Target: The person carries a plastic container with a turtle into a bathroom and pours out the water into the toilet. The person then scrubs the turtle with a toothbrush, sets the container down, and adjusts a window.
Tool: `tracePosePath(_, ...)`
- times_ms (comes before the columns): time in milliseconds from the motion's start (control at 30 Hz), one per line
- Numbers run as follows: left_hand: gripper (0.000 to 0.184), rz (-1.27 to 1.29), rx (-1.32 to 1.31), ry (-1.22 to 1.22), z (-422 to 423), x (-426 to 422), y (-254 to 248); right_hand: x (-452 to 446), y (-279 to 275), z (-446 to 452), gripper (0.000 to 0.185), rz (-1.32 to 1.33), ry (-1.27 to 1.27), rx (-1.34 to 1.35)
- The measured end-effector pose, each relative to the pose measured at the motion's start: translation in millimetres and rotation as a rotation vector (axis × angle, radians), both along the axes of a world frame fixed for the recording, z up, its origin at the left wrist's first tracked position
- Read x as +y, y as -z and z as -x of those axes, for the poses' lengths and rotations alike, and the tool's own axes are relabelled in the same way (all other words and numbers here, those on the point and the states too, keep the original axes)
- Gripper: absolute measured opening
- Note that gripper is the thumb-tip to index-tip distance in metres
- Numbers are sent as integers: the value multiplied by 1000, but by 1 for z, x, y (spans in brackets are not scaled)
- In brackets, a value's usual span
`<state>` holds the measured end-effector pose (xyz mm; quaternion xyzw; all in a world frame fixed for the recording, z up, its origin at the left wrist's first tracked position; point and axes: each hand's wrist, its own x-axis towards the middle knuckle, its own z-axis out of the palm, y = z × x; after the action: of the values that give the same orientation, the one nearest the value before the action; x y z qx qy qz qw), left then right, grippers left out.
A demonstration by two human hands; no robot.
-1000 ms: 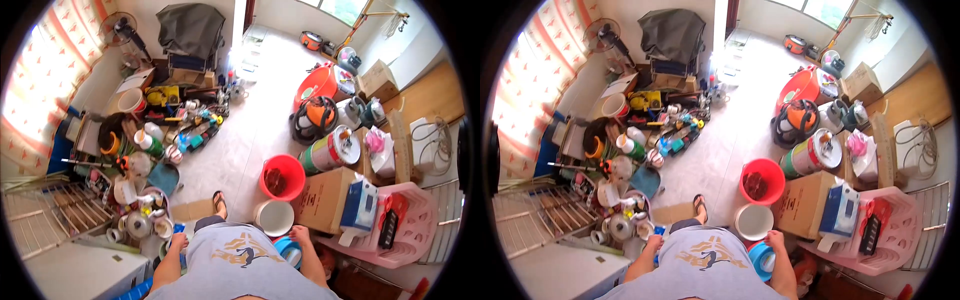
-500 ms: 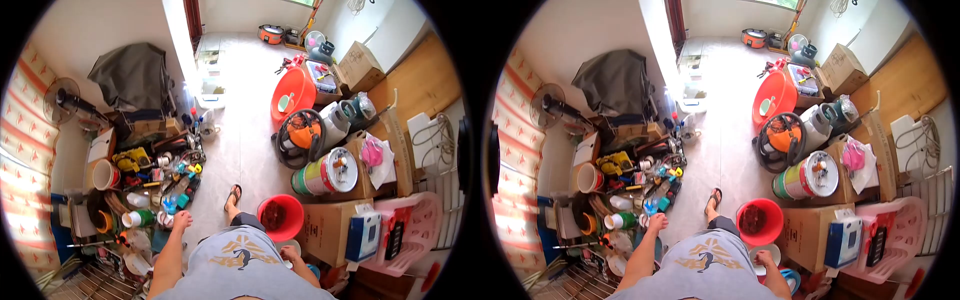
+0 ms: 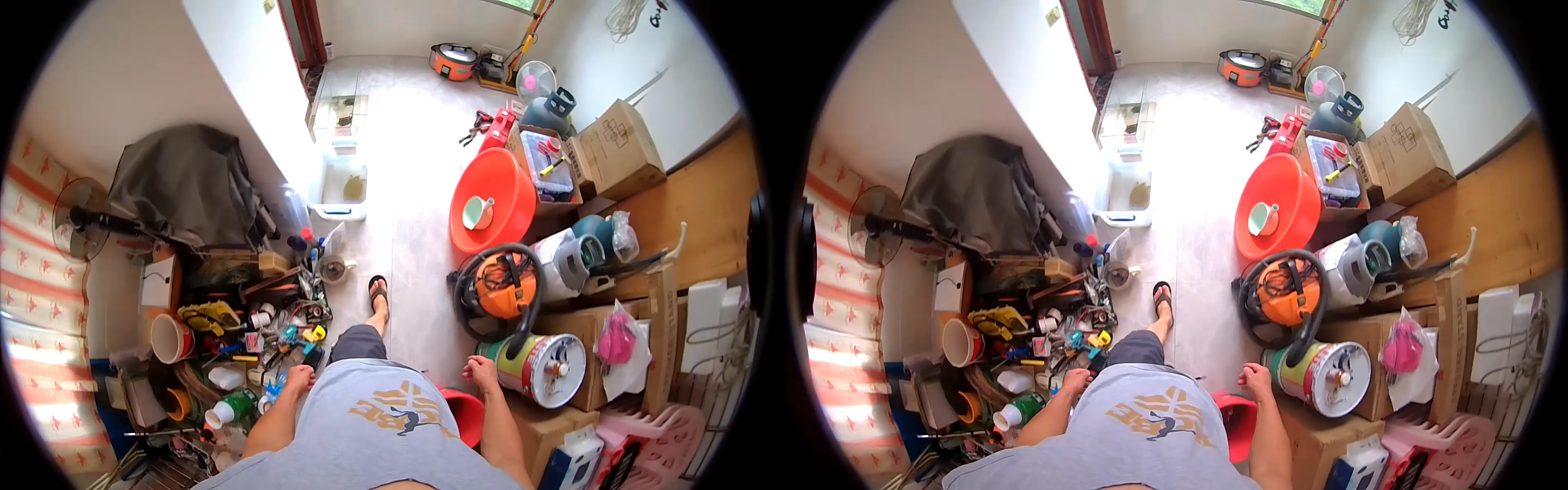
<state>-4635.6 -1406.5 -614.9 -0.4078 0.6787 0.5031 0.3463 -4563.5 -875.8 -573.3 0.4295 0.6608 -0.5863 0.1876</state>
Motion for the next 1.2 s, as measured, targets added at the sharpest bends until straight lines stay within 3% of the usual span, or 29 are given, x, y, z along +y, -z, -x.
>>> tracePosePath(167,14,39,-17,61,168,50,17,34,14,87,21,76,118,-160)
tracePosePath(200,15,7,-28,35,198,49,63,32,4,100,18,87,160,-263)
tracePosePath(333,15,-238,105,191,363,111,40,57,4,169,18,95,175,-231)
tracePosePath(400,15,-199,188,118,443,163,4,71,-6,212,22,136,274,-218)
tracePosePath(600,20,-183,240,242,643,262,-20,117,13,361,22,141,352,-217)
tracePosePath(733,22,-126,124,223,723,283,14,171,26,473,19,70,205,-203)
tracePosePath(800,23,-74,71,200,752,297,5,201,18,528,18,86,172,-327)
tracePosePath(933,25,-46,79,150,834,338,-21,278,6,658,19,96,216,-205)
tracePosePath(1133,25,-47,10,45,961,385,-5,376,-2,863,22,7,157,-73)
tracePosePath(1200,23,-70,1,47,1010,395,1,388,-23,932,23,-24,251,-67)
